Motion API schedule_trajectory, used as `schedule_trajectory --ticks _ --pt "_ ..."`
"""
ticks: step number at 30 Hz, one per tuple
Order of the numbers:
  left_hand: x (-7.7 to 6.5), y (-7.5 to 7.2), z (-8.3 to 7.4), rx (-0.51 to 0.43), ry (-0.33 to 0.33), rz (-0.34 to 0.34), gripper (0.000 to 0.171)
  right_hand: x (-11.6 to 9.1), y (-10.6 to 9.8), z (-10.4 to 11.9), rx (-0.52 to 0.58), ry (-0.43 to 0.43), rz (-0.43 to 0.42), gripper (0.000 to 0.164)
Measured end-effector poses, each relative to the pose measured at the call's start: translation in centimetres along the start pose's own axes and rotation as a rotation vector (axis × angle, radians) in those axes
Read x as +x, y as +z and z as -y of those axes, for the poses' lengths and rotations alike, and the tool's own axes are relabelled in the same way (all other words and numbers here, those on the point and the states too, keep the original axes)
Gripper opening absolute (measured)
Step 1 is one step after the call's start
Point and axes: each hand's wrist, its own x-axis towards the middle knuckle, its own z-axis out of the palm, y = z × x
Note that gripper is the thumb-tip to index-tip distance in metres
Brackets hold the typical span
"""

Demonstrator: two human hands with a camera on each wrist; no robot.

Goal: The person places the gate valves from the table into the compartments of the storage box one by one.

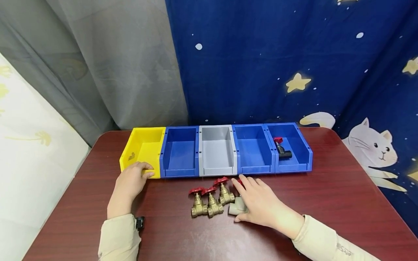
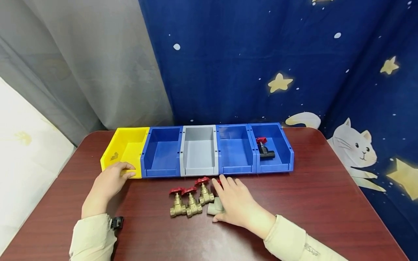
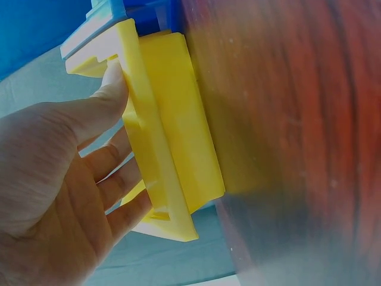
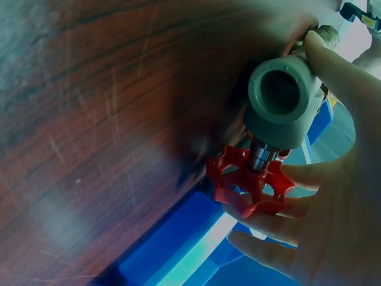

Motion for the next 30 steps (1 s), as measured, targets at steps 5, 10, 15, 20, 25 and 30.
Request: schedule_trajectory --ticks 5,10,15,20,25,30 --pt "0.0 -0.07 0.0 0.002 0.012 -0.003 0.023 0.16 0.04 0.33 -0.018 0.011 0.006 0.107" --pt "0.02 -0.06 0.02 0.002 0.017 -0.003 0.023 0.29 -0.01 0.72 -0.014 0.033 0.001 0.102" --pt "0.14 -0.13 0.01 0.001 0.019 0.0 0.023 0.37 0.03 0.88 -0.013 0.047 -0.006 0.102" --pt "0.25 -0.23 -0.04 0.004 0.02 0.001 0.023 0.42 0.13 0.73 -0.007 0.049 -0.03 0.104" --pt "0.2 -0.29 -0.09 0.0 0.022 0.005 0.023 0.34 0.16 0.52 -0.003 0.038 -0.023 0.103" --pt "0.08 -0.28 0.0 -0.002 0.035 -0.008 0.021 0.2 0.08 0.48 -0.014 0.008 -0.003 0.104"
